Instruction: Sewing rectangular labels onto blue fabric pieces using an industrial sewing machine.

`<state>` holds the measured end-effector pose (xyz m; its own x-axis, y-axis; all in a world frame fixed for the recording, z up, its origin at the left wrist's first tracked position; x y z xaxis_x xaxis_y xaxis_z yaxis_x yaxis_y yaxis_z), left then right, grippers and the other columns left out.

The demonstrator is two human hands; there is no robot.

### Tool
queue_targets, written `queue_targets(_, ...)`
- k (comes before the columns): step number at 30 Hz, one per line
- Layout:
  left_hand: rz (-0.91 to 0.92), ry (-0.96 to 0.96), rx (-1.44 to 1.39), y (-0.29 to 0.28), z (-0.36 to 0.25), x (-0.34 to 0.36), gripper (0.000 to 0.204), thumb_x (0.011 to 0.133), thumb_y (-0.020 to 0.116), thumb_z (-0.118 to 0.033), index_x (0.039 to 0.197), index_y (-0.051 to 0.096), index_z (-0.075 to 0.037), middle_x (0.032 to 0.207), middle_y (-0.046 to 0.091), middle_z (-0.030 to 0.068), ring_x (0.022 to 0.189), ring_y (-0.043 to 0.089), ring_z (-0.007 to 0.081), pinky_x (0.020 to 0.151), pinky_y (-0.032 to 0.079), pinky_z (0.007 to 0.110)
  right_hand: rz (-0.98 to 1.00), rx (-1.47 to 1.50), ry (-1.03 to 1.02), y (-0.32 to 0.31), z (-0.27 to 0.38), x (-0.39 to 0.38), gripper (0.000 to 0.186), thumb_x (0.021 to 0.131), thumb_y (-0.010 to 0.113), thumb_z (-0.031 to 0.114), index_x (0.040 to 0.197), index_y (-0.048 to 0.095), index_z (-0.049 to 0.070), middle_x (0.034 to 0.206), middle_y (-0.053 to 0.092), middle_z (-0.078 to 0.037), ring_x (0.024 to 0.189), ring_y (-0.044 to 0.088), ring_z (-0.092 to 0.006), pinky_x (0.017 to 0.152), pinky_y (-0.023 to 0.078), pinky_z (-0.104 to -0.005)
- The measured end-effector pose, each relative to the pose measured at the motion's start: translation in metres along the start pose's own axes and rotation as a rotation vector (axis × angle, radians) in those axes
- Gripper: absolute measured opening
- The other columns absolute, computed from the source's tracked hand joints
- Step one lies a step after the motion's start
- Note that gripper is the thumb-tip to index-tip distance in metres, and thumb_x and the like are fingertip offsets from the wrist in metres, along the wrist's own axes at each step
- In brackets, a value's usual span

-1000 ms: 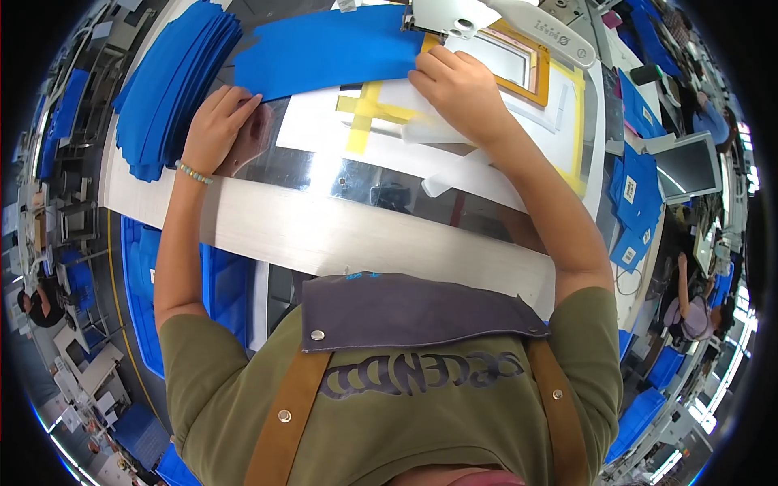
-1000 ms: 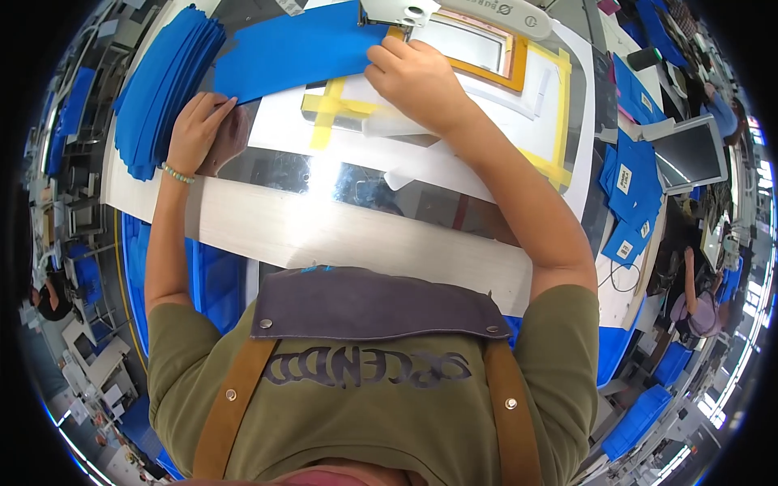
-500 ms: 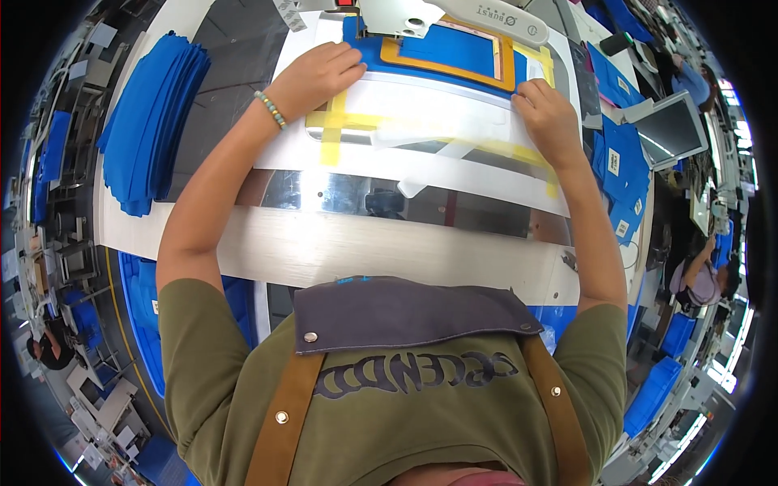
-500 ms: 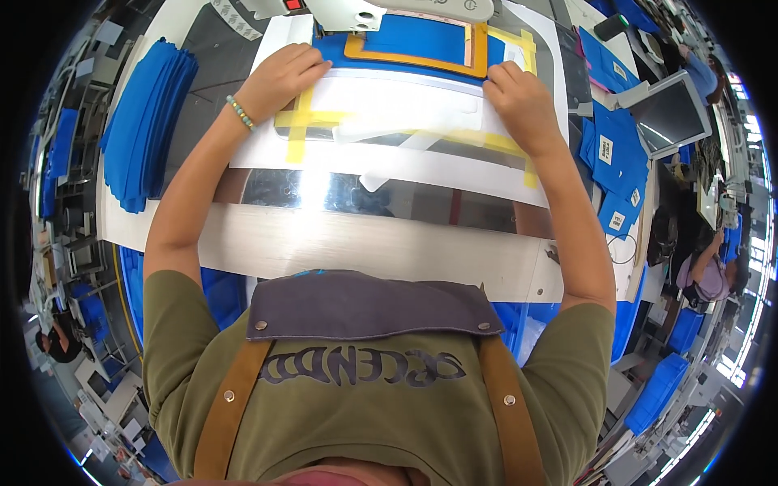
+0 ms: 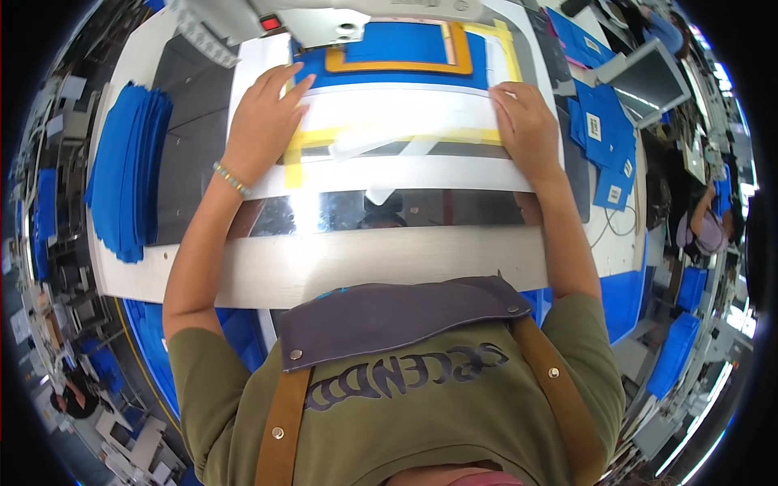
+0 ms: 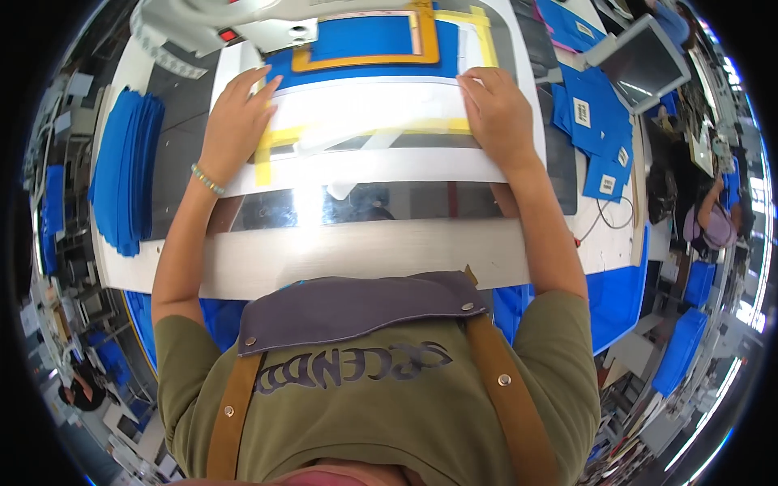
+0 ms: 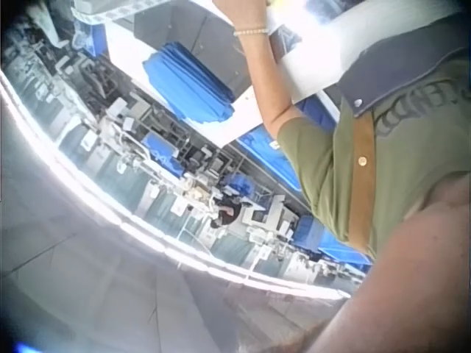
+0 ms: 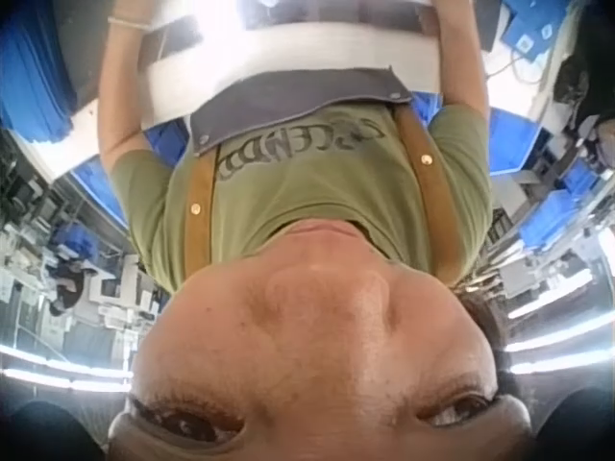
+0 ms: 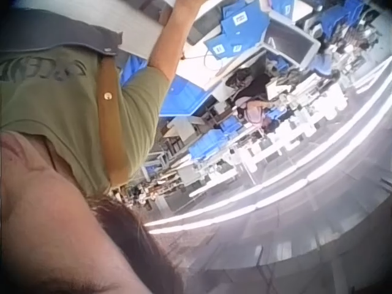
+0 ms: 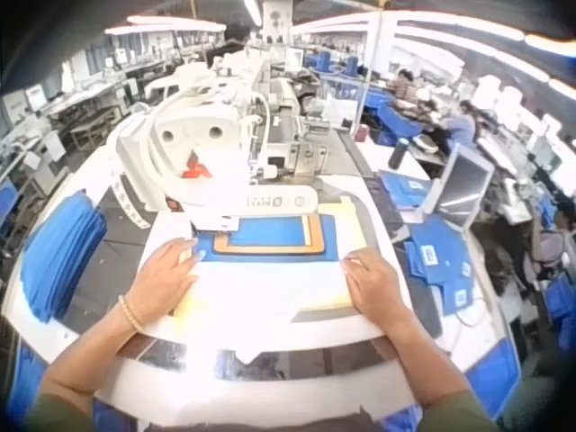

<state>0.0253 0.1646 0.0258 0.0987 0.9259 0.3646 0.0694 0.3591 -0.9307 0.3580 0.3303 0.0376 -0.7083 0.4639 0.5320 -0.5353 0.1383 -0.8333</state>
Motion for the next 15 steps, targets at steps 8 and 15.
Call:
queue_targets(8, 0.087, -0.073, -0.006, 0.016, 0.008, -0.011, 0.056, 0.104, 0.063, -0.045, 0.152, 0.061, -0.017, 0.169, 0.041, 0.0109, 0.158, 0.029, 0.0374, 0.125, 0.030, 0.051, 0.220, -0.078, 0.105, 0.022, -0.007, -0.016, 0.052, 0.109, 0.055, 0.050, 0.149, 0.064, 0.018, 0.168, 0.041, -0.015, 0.158, 0.029, -0.0358, 0.128, 0.026, -0.0513)
queue_targets(15, 0.140, -0.106, -0.049, 0.020, 0.009, -0.012, 0.057, 0.106, 0.058, -0.045, 0.156, 0.057, -0.019, 0.171, 0.039, 0.0085, 0.161, 0.025, 0.0343, 0.129, 0.021, 0.050, 0.211, -0.084, 0.095, 0.021, -0.008, -0.015, 0.053, 0.108, 0.056, 0.050, 0.146, 0.066, 0.014, 0.166, 0.043, -0.015, 0.158, 0.029, -0.0362, 0.128, 0.026, -0.0514)
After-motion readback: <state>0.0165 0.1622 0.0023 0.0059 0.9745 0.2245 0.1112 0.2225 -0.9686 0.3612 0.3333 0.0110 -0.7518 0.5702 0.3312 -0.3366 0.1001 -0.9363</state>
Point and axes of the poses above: each hand's wrist, its own x-axis towards the middle knuckle, its own y-axis out of the palm, z = x × y, the point moved 6 cm from there along x, towards the middle knuckle
